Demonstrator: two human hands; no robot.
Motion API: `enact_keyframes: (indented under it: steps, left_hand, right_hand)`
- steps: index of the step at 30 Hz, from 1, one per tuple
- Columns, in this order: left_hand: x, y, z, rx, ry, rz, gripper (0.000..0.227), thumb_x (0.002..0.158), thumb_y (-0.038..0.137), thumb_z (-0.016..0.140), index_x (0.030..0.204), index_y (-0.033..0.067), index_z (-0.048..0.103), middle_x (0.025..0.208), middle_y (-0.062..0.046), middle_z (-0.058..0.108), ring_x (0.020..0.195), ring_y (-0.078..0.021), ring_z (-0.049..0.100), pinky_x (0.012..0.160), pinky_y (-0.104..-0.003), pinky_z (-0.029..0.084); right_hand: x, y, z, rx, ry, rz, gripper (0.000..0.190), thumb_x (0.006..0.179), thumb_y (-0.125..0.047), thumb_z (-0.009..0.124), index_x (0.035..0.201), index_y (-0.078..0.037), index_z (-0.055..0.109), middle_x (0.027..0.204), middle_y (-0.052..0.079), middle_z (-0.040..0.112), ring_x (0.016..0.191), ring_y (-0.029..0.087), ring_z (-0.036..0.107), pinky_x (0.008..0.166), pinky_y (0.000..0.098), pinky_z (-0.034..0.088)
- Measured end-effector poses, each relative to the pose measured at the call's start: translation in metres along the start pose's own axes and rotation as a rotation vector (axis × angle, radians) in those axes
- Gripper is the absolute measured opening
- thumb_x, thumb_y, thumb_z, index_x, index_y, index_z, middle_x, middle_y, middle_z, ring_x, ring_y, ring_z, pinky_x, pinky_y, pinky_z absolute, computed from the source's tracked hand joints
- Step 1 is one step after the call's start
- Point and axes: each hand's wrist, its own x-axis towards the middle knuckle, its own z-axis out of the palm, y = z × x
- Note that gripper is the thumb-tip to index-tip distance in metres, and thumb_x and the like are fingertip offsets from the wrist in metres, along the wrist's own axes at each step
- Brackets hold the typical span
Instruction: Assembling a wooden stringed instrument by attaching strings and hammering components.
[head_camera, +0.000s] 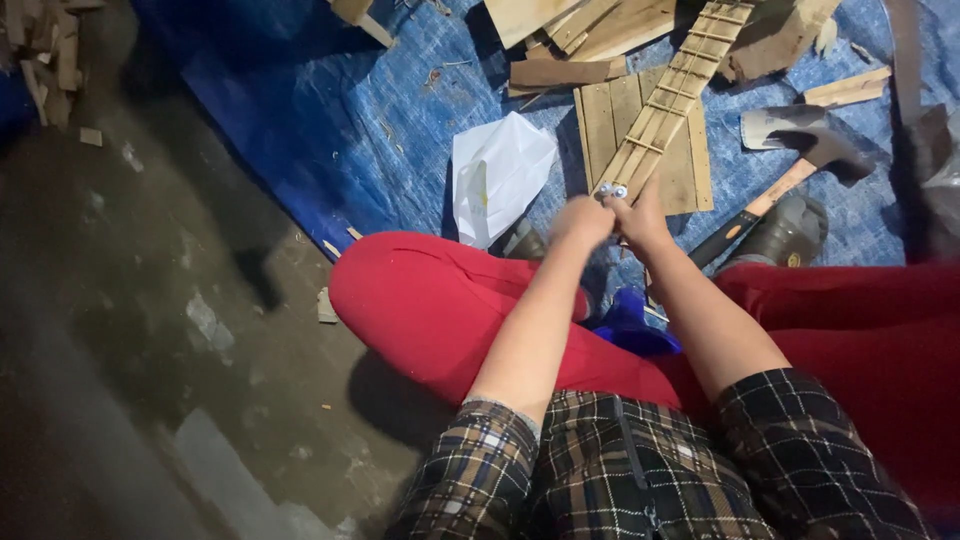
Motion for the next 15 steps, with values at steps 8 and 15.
enact_keyframes:
  steps: [8, 15]
  left_hand:
    - [-0.047, 0.017, -0.082, -0.681, -0.069, 0.062, 0.093, 0.086, 0.072, 0.061, 0.143, -0.0009, 0.054, 0.135, -0.021, 0.063, 0.120, -0.0349, 0.066, 0.091, -0.051, 0.060]
    - [-0.065, 0.036, -0.087, -0.961, -0.098, 0.055, 0.059, 0.089, 0.041, 0.072, 0.130, -0.0007, 0.068, 0.129, -0.025, 0.068, 0.122, -0.0427, 0.065, 0.086, -0.052, 0.061]
  right_hand:
    - [-0.007, -0.023, -0.008, -0.095, -0.086, 0.144, 0.064, 0.102, -0.017, 0.068, 0.144, -0.003, 0.022, 0.118, 0.035, 0.060, 0.100, 0.045, 0.064, 0.080, 0.0559, 0.056]
    - [0.012, -0.011, -0.021, -0.469, -0.109, 0.082, 0.066, 0.097, -0.042, 0.079, 0.133, -0.002, 0.041, 0.113, 0.034, 0.068, 0.116, 0.048, 0.064, 0.100, 0.0596, 0.050]
